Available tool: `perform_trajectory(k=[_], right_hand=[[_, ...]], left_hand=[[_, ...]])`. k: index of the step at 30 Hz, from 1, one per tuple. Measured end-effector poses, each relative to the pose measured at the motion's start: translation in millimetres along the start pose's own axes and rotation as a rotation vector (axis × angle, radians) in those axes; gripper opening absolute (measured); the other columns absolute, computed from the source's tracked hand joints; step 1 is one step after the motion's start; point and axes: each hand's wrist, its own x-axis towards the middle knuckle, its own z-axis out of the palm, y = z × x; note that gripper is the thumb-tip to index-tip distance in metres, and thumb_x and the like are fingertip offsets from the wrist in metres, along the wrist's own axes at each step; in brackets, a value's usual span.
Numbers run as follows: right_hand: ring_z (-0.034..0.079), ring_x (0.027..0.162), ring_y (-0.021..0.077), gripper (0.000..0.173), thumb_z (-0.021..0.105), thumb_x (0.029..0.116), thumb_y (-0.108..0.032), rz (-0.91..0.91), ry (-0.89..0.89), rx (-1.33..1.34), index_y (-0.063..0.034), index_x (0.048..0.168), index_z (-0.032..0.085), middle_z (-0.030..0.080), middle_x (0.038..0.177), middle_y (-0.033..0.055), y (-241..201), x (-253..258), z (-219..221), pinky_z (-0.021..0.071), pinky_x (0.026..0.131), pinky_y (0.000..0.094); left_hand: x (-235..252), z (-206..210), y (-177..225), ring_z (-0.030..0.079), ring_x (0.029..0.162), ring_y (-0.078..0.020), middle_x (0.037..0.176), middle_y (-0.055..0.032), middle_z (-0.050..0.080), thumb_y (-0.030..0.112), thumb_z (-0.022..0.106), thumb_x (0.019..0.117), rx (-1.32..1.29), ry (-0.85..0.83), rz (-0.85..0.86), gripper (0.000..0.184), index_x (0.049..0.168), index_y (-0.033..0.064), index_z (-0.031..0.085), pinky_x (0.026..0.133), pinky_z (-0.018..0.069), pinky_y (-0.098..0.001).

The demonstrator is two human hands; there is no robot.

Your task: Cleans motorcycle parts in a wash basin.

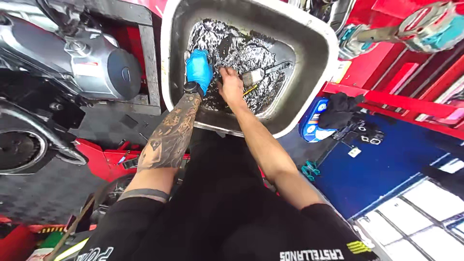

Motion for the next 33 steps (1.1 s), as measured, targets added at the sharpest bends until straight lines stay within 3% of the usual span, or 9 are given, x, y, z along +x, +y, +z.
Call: perform_trajectory(k=[2, 4, 7, 9, 11, 15, 20, 28, 33], right_hand=[[0.063, 0.121, 0.0369, 0.036, 0.065, 0.0942, -0.013, -0.081, -0.048, -0.129, -0.0149, 0.13, 0.068, 0.061, 0.138, 0.0147, -2, 13, 11, 0.0599, 0.081, 0.0544], [0.063, 0.118, 0.0397, 0.034, 0.064, 0.0943, -0.013, -0.12, -0.079, -0.181, -0.0129, 0.128, 0.068, 0.061, 0.134, 0.018, 0, 15, 11, 0.0595, 0.079, 0.0549], [0.068, 0.11, 0.0358, 0.043, 0.065, 0.0916, -0.022, -0.038, -0.029, -0.002, -0.0135, 0.133, 0.066, 0.066, 0.127, 0.017, 5, 5, -9, 0.0589, 0.084, 0.0561], [0.072, 0.102, 0.027, 0.044, 0.063, 0.0912, -0.017, 0.027, 0.076, 0.294, -0.0126, 0.135, 0.066, 0.072, 0.118, 0.0129, 2, -6, -34, 0.0597, 0.088, 0.0502], [0.073, 0.086, 0.0211, 0.043, 0.058, 0.0921, -0.006, 0.052, 0.132, 0.666, -0.0065, 0.135, 0.063, 0.072, 0.111, 0.013, -3, -23, -60, 0.0641, 0.077, 0.0438], [0.072, 0.104, 0.0283, 0.047, 0.054, 0.0944, 0.01, -0.104, 0.084, 1.253, 0.0051, 0.141, 0.05, 0.065, 0.13, 0.0192, -19, -62, -125, 0.0643, 0.089, 0.046], [0.069, 0.112, 0.0243, 0.043, 0.057, 0.1002, -0.011, -0.339, -0.148, 1.638, -0.0082, 0.143, 0.053, 0.061, 0.138, 0.0147, -31, -114, -184, 0.0614, 0.091, 0.0389], [0.07, 0.11, 0.0296, 0.049, 0.067, 0.0979, -0.019, -0.5, -0.185, 1.655, -0.007, 0.143, 0.051, 0.06, 0.137, 0.0173, -30, -147, -214, 0.065, 0.08, 0.0459], [0.072, 0.091, 0.0205, 0.045, 0.08, 0.0858, -0.02, -0.598, -0.223, 1.56, -0.0104, 0.127, 0.067, 0.069, 0.12, 0.0094, -15, -142, -211, 0.065, 0.073, 0.0391]], left_hand=[[9, 13, -25, 0.069, 0.113, -0.0219, 0.124, -0.0114, 0.071, 0.019, 0.062, 0.0944, -0.364, 0.102, 0.008, 0.04, 0.133, 0.0094, 0.066, 0.099, 0.0558, -0.0429], [-5, 8, -40, 0.073, 0.099, -0.0207, 0.121, -0.0141, 0.07, 0.01, 0.046, 0.1029, -0.905, -0.044, 0.01, 0.039, 0.139, 0.0029, 0.059, 0.086, 0.0627, -0.0384], [-36, -3, -49, 0.071, 0.11, -0.0272, 0.135, -0.0174, 0.063, 0.008, 0.036, 0.1074, -1.287, -0.191, 0.022, 0.044, 0.149, 0.0027, 0.047, 0.093, 0.061, -0.0434], [-54, -14, -48, 0.068, 0.117, -0.0295, 0.141, -0.0181, 0.059, 0.006, 0.036, 0.1073, -1.387, -0.218, 0.095, 0.046, 0.152, 0.003, 0.042, 0.098, 0.0592, -0.0455], [-76, -27, -44, 0.065, 0.12, -0.0314, 0.144, -0.0179, 0.056, 0.003, 0.038, 0.1051, -1.458, -0.236, 0.168, 0.049, 0.154, 0.0037, 0.038, 0.099, 0.0582, -0.0475], [-129, -57, -28, 0.067, 0.109, -0.0207, 0.144, -0.0098, 0.056, 0.001, 0.045, 0.103, -1.36, -0.176, 0.316, 0.054, 0.155, 0.0122, 0.04, 0.09, 0.0595, -0.0368], [-179, -84, -17, 0.065, 0.093, -0.012, 0.135, -0.0075, 0.06, 0.002, 0.05, 0.1008, -1.378, -0.112, 0.517, 0.051, 0.151, 0.0105, 0.044, 0.077, 0.0573, -0.0269], [-217, -91, -3, 0.069, 0.098, -0.0173, 0.134, -0.0098, 0.063, 0.001, 0.054, 0.1025, -1.312, 0.075, 0.533, 0.044, 0.146, 0.0054, 0.05, 0.084, 0.0606, -0.0329], [-215, -78, -5, 0.068, 0.09, -0.0154, 0.121, -0.0083, 0.067, 0.015, 0.052, 0.104, -1.326, -0.063, 0.528, 0.037, 0.14, 0.0081, 0.056, 0.083, 0.0601, -0.034]])
